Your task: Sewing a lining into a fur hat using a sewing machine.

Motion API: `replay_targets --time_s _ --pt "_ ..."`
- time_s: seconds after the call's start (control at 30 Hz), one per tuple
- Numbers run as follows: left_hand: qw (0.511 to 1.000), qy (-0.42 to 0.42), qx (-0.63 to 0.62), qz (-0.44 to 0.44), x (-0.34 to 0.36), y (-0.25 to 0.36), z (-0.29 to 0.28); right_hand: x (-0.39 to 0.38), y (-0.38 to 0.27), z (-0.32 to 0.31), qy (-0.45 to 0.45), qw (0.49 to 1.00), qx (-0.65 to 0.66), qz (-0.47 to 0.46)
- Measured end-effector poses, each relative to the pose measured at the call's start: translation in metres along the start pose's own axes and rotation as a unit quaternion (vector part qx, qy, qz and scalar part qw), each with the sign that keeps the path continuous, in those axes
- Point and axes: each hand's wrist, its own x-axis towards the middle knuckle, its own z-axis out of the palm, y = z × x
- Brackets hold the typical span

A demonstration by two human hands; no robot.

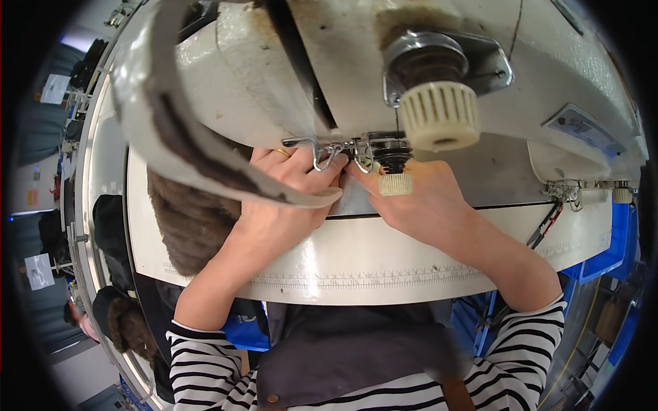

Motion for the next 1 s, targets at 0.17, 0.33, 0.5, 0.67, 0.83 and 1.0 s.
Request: replay_targets --time_s 0.17,0.33,0.5,0.67,0.83,1.0 --pt "1.000 -0.003 -0.022 -0.001 0.001 0.000 0.000 0.000 0.000 0.002 0.003 1.000 0.000 0.005" --pt "0.999 0.029 -0.032 -0.015 0.001 0.004 0.005 0.000 -0.005 0.000 -0.010 1.000 -0.028 0.005" --pt "0.997 0.068 -0.038 -0.002 0.002 0.001 0.011 -0.001 -0.002 0.004 -0.003 1.000 -0.011 0.016" --pt "0.993 0.109 -0.038 0.012 0.000 -0.001 0.013 -0.006 0.008 0.015 0.058 0.994 0.087 0.031" --pt "0.998 0.057 -0.019 0.012 0.005 0.005 0.004 -0.001 0.004 0.000 0.057 0.984 0.132 0.100" --pt "0.994 0.042 0.054 0.086 -0.002 -0.001 -0.031 -0.009 -0.026 -0.039 -0.130 0.658 0.659 0.341"
